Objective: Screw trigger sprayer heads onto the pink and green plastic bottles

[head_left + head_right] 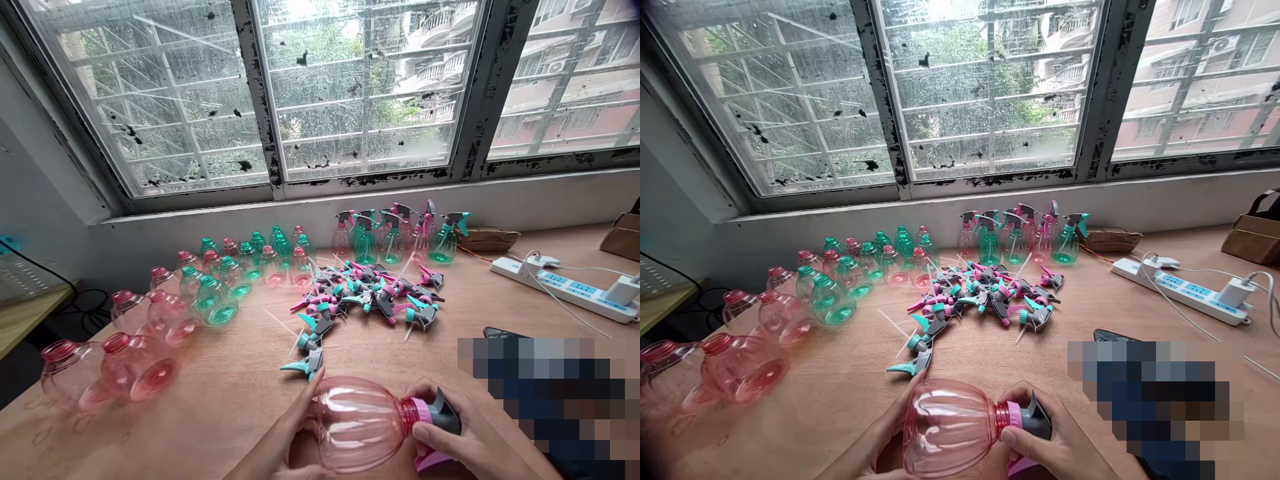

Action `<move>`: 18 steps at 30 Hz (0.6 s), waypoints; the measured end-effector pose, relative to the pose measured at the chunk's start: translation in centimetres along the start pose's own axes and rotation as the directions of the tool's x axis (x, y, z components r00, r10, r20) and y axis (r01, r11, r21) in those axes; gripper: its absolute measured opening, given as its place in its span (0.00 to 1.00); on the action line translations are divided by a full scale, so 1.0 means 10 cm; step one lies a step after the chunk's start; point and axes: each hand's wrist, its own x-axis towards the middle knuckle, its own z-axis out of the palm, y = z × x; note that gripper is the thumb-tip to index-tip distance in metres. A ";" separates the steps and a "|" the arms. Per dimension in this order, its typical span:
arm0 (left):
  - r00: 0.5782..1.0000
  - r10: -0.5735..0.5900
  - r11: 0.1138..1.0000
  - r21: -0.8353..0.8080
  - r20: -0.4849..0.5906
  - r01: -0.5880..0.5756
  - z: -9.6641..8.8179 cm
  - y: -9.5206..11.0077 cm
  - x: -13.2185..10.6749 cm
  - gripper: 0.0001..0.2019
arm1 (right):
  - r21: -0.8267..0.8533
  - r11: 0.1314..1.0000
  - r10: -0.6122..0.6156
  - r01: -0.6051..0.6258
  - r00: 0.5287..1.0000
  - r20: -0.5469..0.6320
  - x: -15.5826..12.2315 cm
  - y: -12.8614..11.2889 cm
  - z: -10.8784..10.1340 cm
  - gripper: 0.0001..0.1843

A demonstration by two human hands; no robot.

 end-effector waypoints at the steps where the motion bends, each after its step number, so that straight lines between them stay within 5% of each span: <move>1: 1.000 0.006 1.000 0.022 -0.001 -0.006 0.01 0.01 0.00 0.48 | -0.002 1.000 0.000 0.000 1.000 -0.004 0.00 0.00 0.00 0.25; 18: 1.000 0.001 0.999 0.047 -0.008 -0.001 0.01 0.02 -0.02 0.49 | -0.087 0.996 -0.006 0.006 1.000 -0.002 -0.02 -0.03 0.01 0.24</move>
